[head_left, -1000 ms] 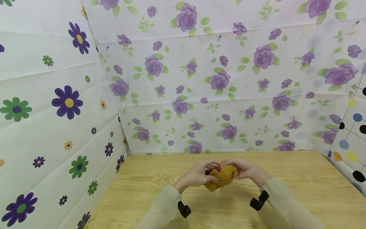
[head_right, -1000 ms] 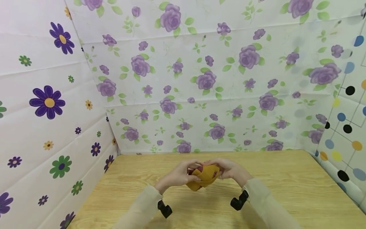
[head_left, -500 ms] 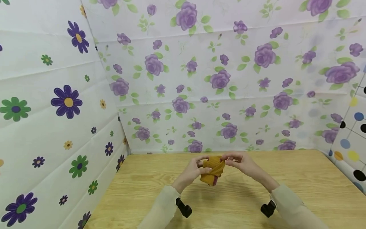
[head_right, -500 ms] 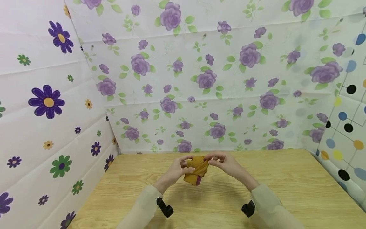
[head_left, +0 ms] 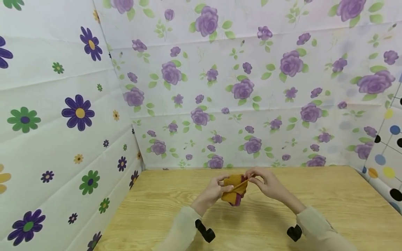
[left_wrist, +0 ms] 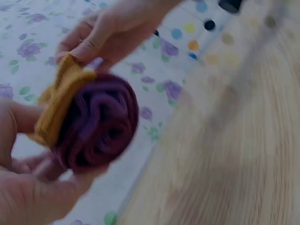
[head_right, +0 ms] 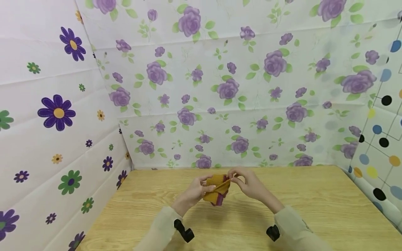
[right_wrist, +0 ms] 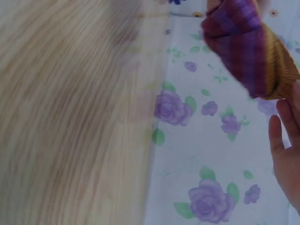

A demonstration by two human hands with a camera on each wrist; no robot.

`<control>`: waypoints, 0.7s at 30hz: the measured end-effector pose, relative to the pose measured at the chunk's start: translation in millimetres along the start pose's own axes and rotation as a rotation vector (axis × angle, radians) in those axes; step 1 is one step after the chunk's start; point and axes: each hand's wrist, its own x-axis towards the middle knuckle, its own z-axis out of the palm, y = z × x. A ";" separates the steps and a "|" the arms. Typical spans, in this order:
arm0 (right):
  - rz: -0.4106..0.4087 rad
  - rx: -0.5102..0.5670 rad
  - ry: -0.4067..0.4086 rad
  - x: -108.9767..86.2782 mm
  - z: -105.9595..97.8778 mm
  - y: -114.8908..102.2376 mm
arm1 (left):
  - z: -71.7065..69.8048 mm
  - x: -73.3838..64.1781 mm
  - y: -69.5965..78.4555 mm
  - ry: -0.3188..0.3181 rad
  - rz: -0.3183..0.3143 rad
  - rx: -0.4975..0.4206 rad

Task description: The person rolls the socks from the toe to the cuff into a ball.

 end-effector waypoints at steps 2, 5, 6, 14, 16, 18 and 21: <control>0.039 0.066 -0.017 -1.6 -0.4 -0.2 | 1.8 0.6 -0.5 0.020 -0.023 -0.078; 0.121 0.140 -0.041 -3.0 0.8 1.5 | 4.2 0.7 -0.1 0.028 -0.028 -0.191; 0.143 0.150 -0.055 -3.1 2.0 2.2 | 4.7 0.3 0.6 0.035 -0.033 -0.243; 0.178 0.175 -0.114 -5.9 21.4 -8.3 | 11.3 -1.1 12.7 0.206 -0.060 -0.652; 0.152 0.165 -0.086 -7.1 28.5 -14.2 | 14.0 0.0 14.7 0.235 -0.062 -0.733; 0.142 0.112 -0.040 -7.9 36.5 -19.1 | 18.1 0.8 16.9 0.250 -0.052 -0.782; 0.092 -0.021 0.098 -5.5 45.4 -21.3 | 26.4 1.1 20.8 0.220 -0.024 -0.831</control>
